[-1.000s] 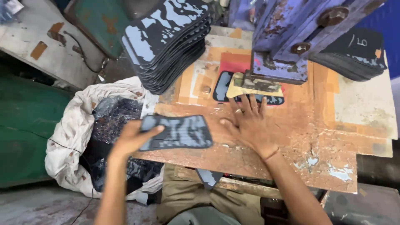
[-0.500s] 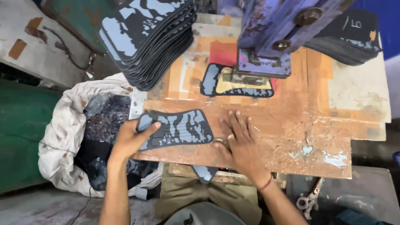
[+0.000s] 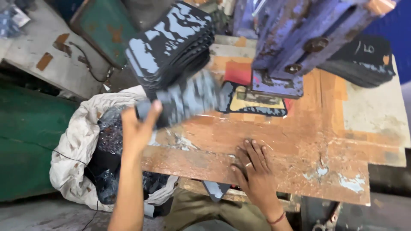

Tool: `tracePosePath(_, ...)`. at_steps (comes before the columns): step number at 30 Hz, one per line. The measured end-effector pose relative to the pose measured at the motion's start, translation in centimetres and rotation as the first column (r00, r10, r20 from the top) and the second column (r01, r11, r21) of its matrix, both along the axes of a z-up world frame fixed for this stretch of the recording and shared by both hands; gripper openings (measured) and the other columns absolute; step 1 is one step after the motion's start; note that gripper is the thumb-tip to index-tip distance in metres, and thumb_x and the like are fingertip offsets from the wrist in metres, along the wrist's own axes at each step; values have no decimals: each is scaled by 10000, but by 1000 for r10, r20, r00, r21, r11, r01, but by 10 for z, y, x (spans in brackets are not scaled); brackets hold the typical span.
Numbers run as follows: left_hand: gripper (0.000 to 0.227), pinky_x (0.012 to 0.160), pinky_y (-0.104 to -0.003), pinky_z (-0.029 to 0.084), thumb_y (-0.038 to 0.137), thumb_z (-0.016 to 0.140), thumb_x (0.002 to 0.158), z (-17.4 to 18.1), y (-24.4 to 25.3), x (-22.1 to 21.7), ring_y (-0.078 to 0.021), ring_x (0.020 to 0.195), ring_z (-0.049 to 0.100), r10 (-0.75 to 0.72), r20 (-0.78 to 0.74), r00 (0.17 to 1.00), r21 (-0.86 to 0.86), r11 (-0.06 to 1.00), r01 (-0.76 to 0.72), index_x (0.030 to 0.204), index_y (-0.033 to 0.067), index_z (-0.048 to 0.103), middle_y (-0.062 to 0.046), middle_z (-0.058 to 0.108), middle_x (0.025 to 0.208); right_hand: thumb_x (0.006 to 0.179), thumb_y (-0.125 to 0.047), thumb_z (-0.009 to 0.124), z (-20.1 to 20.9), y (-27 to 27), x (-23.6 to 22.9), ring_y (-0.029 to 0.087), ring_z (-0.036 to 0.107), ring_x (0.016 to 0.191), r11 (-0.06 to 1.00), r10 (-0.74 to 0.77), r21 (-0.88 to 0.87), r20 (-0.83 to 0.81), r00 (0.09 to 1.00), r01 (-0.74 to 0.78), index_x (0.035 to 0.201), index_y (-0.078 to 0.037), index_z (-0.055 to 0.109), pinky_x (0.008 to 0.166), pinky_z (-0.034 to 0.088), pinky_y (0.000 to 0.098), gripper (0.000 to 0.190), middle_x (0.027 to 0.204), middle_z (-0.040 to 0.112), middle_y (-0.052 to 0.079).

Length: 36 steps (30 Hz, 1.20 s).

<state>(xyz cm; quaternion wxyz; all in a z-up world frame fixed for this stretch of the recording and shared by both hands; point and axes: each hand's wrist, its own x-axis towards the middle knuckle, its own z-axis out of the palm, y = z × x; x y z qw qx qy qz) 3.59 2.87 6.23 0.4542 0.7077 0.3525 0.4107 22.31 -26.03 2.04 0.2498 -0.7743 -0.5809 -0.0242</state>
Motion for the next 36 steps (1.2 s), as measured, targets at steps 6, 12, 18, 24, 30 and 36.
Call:
tracePosePath(6, 316, 984, -296, 527, 108, 711, 1039, 36, 109, 66, -117, 1050, 654, -89, 248, 965, 155, 987, 51, 1331, -1, 657, -57, 742, 1154, 928, -322, 640, 4, 2, -1, 355, 423, 1444, 1000, -13, -5, 8, 1000, 13, 1321, -51, 634, 1208, 273, 516, 477, 1478, 531, 151)
tracePosePath(12, 506, 1016, -345, 545, -20, 719, 1038, 50, 26, 46, -215, 1279, 613, 282, 201, 938, 505, 791, -346, 1493, 30, 505, -175, 601, 1456, 1058, -247, 501, -16, -12, 17, 280, 597, 1318, 947, -3, 267, -546, 838, 178, 883, -9, 723, 1210, 339, 461, 370, 1164, 760, 125)
tracePosePath(18, 523, 655, -313, 553, 123, 752, 846, -3, -32, 70, -202, 814, 681, -124, -158, 980, 140, 979, 147, 1336, 21, 603, -125, 702, 1137, 1112, -196, 488, -67, -31, 27, 132, 689, 657, 861, 129, 400, -769, 626, 314, 499, -62, 562, 1156, 479, 427, 632, 566, 653, -10)
tracePosePath(24, 512, 668, -388, 559, 370, 743, 901, -56, -14, 149, -259, 699, 698, -241, -232, 943, 67, 963, 262, 1293, 67, 615, -93, 713, 792, 1028, -189, 538, -27, -15, 23, 211, 727, 843, 911, -40, 307, -602, 797, 277, 641, -36, 694, 1088, 461, 458, 444, 672, 715, 60)
tracePosePath(30, 285, 707, -474, 522, 356, 751, 896, -66, -26, 169, -356, 753, 689, -75, -492, 867, 276, 931, 237, 774, 105, 695, -134, 718, 769, 945, -190, 674, -13, -16, 26, 236, 731, 769, 946, -107, 201, -544, 832, 253, 696, -23, 699, 1059, 535, 439, 301, 671, 684, 102)
tracePosePath(36, 332, 542, -379, 472, 423, 728, 886, -60, -33, 11, -223, 558, 604, -62, -660, 748, 30, 994, 109, 1030, 131, 792, -99, 693, 677, 1024, -193, 647, 69, -31, 152, 178, 676, 831, 690, -466, 239, -575, 672, 683, 1291, 25, 665, 738, 528, 337, 345, 933, 735, 105)
